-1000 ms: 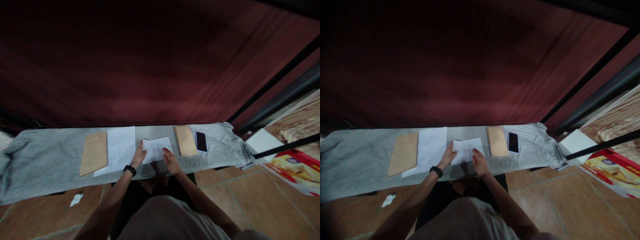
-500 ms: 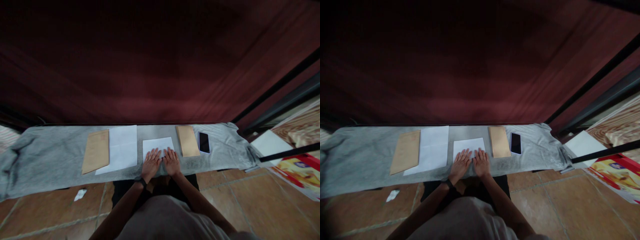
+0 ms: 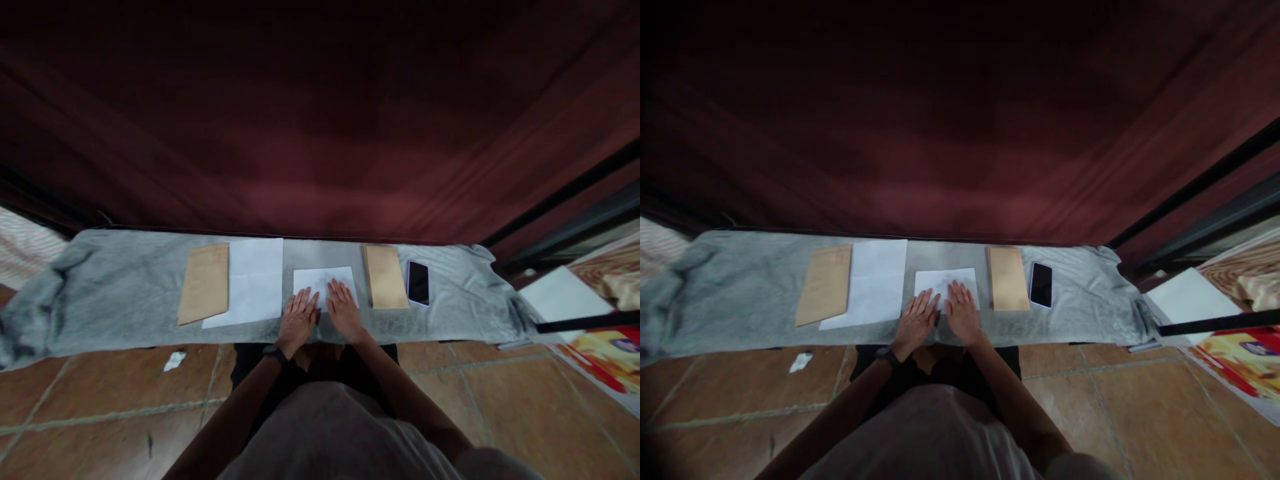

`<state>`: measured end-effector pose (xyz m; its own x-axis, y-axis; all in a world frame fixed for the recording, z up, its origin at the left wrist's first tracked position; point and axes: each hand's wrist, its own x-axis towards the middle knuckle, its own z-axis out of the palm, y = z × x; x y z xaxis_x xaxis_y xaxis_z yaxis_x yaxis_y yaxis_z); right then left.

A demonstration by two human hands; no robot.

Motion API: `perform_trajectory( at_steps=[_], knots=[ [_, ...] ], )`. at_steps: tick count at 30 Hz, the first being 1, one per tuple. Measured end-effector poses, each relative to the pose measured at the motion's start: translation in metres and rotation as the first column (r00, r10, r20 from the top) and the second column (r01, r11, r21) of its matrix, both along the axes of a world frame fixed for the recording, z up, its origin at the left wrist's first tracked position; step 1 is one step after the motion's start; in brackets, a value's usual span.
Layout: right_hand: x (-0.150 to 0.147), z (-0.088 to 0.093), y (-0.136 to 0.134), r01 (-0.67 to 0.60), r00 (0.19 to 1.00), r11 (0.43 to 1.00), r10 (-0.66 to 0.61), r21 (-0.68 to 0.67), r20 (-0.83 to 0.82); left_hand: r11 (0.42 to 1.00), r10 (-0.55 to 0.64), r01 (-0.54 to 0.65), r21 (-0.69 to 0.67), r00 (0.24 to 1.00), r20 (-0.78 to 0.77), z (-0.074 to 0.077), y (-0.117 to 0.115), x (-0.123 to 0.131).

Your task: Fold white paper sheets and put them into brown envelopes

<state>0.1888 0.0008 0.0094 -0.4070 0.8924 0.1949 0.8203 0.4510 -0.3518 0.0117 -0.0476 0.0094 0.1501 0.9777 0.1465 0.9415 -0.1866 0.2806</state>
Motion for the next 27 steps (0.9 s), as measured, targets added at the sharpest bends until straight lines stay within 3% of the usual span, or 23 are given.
perform_trajectory(
  at_steps=[3,7,21,27],
  knots=[
    [-0.017,0.0,0.014,-0.108,0.994,0.993,0.109,-0.04,0.015,1.0,-0.006,0.006,0.009,1.0,0.018,-0.001,0.0,0.0],
    [-0.017,-0.01,0.023,-0.147,0.988,0.989,0.148,-0.031,0.039,1.0,-0.003,0.003,0.012,1.0,0.03,-0.003,0.0,0.0],
    [-0.02,-0.013,0.073,-0.071,0.995,0.996,0.075,-0.053,0.072,0.999,-0.011,0.01,-0.039,1.0,-0.012,0.002,0.001,0.002],
    [-0.016,-0.013,0.063,-0.062,0.993,0.997,0.066,-0.044,0.095,0.997,-0.025,0.016,-0.07,0.991,-0.135,0.006,0.002,0.006]
  ],
)
